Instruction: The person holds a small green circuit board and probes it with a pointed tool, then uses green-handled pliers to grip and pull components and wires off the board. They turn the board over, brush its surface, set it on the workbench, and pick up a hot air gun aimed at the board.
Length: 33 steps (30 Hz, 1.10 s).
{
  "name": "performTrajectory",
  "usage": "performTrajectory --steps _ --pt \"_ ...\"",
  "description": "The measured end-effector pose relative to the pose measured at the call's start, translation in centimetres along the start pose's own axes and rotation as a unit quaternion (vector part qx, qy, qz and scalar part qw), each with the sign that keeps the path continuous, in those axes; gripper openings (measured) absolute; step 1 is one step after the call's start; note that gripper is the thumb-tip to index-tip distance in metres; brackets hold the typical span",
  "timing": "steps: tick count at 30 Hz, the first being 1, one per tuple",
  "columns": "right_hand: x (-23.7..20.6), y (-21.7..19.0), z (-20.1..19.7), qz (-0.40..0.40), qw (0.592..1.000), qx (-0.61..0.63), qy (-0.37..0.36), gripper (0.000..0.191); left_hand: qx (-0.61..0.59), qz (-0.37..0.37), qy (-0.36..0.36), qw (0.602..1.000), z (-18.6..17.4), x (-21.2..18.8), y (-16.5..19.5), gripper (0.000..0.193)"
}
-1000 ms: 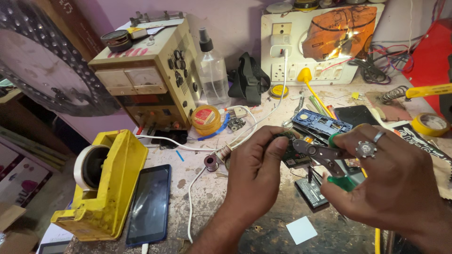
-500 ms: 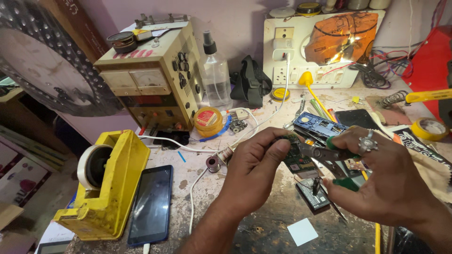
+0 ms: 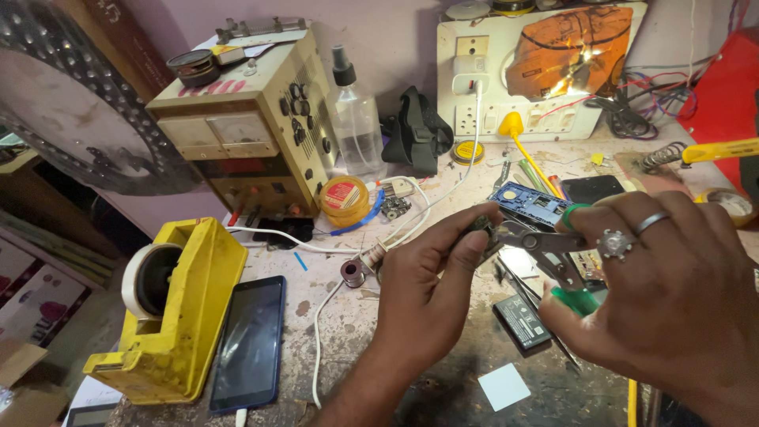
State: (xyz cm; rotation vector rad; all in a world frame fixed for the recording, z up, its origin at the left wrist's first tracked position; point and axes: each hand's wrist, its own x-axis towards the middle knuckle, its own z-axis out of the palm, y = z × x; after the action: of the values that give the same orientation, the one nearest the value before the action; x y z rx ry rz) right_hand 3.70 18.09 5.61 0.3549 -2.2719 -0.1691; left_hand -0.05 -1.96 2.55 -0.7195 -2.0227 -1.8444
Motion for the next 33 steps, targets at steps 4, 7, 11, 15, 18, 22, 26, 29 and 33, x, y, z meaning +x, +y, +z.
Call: performTrajectory --steps 4,7,11,15,18,22,26,29,33 --pt "0.0 -0.3 -0.4 -0.008 0.999 -0.047 -0.009 0.068 0.057 -0.007 -0.001 0.998 0.1 -0.2 0.6 0.03" --pt "0.1 -0.4 -0.7 -0.017 0.998 -0.055 0.003 0.069 0.079 0.0 -0.002 0.997 0.2 -0.3 0.7 0.03" --pt "0.0 -0.5 -0.9 -0.009 0.999 -0.035 -0.002 0.063 0.063 0.084 0.01 0.994 0.3 -0.4 0.7 0.028" --pt "-0.1 -0.6 -1.1 0.006 1.0 0.0 0.001 0.062 0.077 0.106 0.023 0.991 0.4 -0.5 0.6 0.029" --pt "-0.1 -0.7 -1.1 0.016 1.0 -0.002 0.007 0.061 0.091 0.036 0.022 0.995 0.5 -0.6 0.5 0.032" --pt "0.0 -0.8 -1.1 0.014 1.0 -0.001 0.01 0.059 0.095 0.133 0.033 0.986 0.5 -0.7 0.1 0.032" --pt "-0.1 -0.9 -1.2 0.012 1.0 -0.018 0.006 0.061 0.129 0.198 0.031 0.971 0.7 -0.7 -0.4 0.036" --pt "-0.2 -0.9 -1.3 0.001 0.999 -0.036 0.006 0.061 0.159 0.21 0.017 0.965 0.6 -0.9 -0.4 0.038" --pt "-0.4 -0.8 -1.4 0.014 1.0 -0.023 -0.015 0.059 0.192 0.227 0.011 0.955 0.5 -0.8 -0.2 0.039"
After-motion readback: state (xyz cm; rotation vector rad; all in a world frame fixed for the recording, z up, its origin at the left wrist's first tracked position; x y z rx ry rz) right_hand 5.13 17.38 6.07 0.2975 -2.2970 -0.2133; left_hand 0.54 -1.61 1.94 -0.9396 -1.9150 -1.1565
